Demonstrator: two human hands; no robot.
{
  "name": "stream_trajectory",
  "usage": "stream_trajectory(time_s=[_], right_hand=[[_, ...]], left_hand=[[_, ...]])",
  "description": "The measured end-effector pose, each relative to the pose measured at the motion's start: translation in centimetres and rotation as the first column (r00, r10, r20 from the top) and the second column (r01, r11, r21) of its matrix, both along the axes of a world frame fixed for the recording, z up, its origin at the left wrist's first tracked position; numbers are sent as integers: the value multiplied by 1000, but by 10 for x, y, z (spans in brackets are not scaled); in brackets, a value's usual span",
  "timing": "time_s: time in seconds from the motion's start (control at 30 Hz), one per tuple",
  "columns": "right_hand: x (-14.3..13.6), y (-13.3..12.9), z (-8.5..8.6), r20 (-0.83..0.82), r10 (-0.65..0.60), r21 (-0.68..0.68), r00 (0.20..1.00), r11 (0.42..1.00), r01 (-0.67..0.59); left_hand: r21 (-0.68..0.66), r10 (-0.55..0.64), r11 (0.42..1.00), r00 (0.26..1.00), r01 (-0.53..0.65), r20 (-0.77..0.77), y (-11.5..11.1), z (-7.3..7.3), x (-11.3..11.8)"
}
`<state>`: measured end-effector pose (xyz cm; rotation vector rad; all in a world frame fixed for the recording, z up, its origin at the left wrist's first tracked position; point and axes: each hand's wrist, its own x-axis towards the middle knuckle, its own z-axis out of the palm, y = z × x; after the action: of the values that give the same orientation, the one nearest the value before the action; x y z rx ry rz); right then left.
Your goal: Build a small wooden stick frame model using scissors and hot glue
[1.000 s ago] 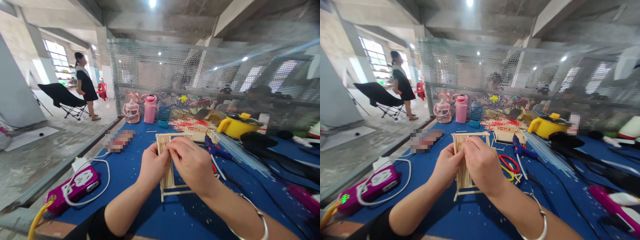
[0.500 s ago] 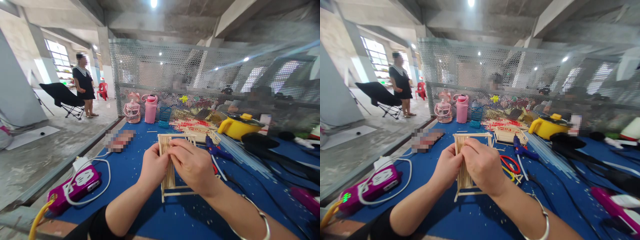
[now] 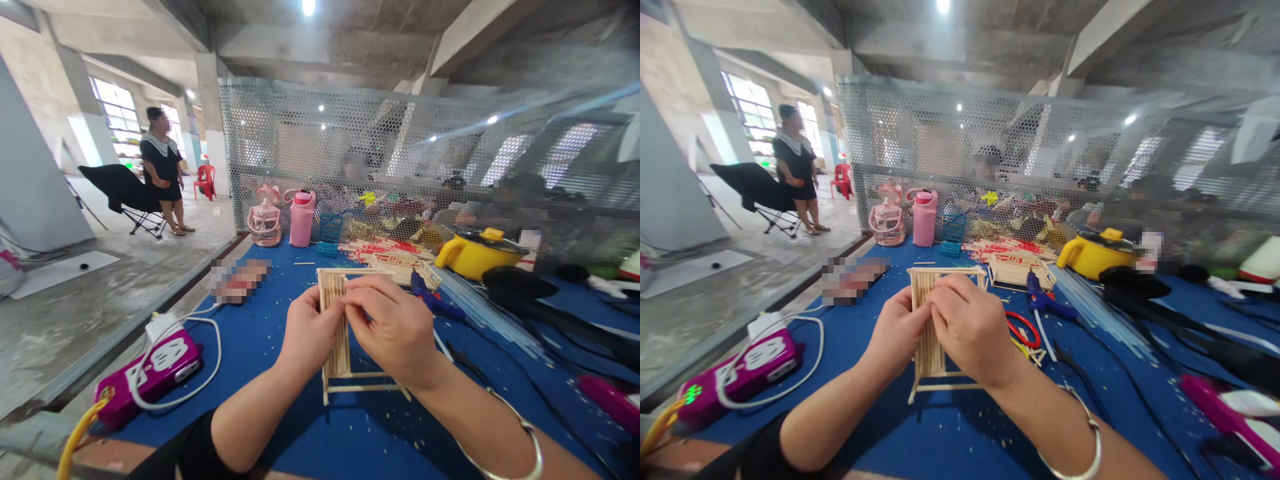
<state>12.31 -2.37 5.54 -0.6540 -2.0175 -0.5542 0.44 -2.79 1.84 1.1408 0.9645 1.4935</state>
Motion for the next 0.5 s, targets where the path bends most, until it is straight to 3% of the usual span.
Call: stream_trajectory(time_s=[0.2,0.33,0.43,0.5], right_hand=[[2,-4,9,-21,50,-17,999,999,-50],[17,-22,13,-83,53,41,995,998,-49],[32,-42,3,-126,4,34,992,999,1],[38,-52,-8,-155,-23,-16,988,1000,21]], left_hand=[[-16,7,1000,1000,-6,29,2,1,-3],[-91,19,996,961,6,275,4,1,-3],[-38,39,999,903,-25,427,4,5,-5],[35,43,997,905,-63,423,2,7,-6]])
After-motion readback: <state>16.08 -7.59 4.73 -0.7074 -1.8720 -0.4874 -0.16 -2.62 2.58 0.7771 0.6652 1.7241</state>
